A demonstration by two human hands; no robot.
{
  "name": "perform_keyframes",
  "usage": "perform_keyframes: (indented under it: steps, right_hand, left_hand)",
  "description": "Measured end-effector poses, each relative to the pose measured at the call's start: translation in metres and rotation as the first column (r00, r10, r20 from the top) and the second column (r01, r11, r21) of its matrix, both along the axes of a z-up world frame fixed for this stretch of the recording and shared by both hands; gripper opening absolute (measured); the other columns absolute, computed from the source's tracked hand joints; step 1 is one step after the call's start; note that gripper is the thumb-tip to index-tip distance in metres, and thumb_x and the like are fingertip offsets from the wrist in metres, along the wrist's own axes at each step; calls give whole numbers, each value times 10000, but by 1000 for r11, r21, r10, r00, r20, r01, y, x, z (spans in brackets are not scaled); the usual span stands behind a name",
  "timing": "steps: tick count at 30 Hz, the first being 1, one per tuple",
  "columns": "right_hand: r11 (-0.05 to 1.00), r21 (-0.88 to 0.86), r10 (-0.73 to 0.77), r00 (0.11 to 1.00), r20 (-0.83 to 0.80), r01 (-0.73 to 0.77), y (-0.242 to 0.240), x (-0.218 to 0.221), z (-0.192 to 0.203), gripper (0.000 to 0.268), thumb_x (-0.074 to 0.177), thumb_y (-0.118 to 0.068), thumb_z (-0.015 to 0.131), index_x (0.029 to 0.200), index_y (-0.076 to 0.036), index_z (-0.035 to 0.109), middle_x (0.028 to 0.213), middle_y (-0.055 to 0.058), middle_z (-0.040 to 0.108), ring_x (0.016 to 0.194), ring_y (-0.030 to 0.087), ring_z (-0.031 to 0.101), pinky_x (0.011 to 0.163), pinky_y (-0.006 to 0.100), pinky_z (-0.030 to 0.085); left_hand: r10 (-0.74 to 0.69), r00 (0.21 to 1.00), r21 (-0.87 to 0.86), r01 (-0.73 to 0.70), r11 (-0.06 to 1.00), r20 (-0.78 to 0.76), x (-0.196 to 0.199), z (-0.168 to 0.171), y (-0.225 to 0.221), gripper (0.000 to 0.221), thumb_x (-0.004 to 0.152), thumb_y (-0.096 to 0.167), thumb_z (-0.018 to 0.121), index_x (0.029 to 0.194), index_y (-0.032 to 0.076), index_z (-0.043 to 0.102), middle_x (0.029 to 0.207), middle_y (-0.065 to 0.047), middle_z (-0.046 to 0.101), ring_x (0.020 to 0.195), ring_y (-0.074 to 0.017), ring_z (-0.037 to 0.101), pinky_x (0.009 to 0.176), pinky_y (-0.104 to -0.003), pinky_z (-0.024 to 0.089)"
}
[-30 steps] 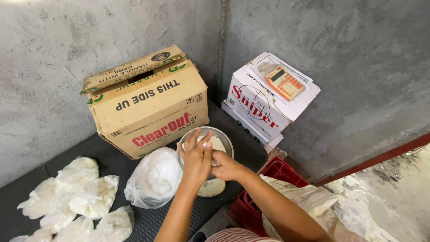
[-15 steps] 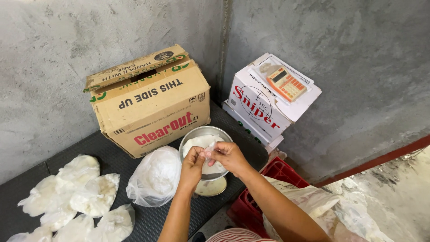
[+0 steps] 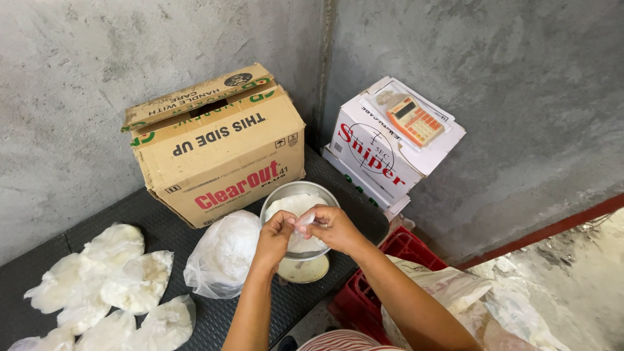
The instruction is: Packing white powder into small plastic bags, weighing them on a scale, and placing them into a box.
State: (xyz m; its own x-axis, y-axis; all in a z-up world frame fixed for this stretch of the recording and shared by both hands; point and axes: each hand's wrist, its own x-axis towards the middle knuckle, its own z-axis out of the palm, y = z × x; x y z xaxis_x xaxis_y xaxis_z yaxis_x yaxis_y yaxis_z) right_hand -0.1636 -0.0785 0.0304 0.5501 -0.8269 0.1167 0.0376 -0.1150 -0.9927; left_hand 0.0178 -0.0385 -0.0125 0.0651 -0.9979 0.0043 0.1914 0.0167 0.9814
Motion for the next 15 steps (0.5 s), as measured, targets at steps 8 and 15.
perform_keyframes:
  steps: [8,15]
  right_hand:
    - [995,-104,9,999,-53,-14,1,-4,4,144,870,37,748,1006,-7,761,952,26,701,834,91,671,760,266,562]
    - [992,-129,-14,998,-64,5,-4,-3,1,159,856,-5,771,1015,-16,771,963,4,668,851,82,672,763,254,554]
  left_hand:
    - [8,1000,55,-8,998,-15,-3,4,-1,169,1037,134,551,926,74,663,838,24,634,803,-63,529,745,-226,442]
    - [146,982,120,-131,984,-123,-7,-3,-4,207,1053,174,541,892,77,628,816,29,607,780,-68,511,716,-246,430]
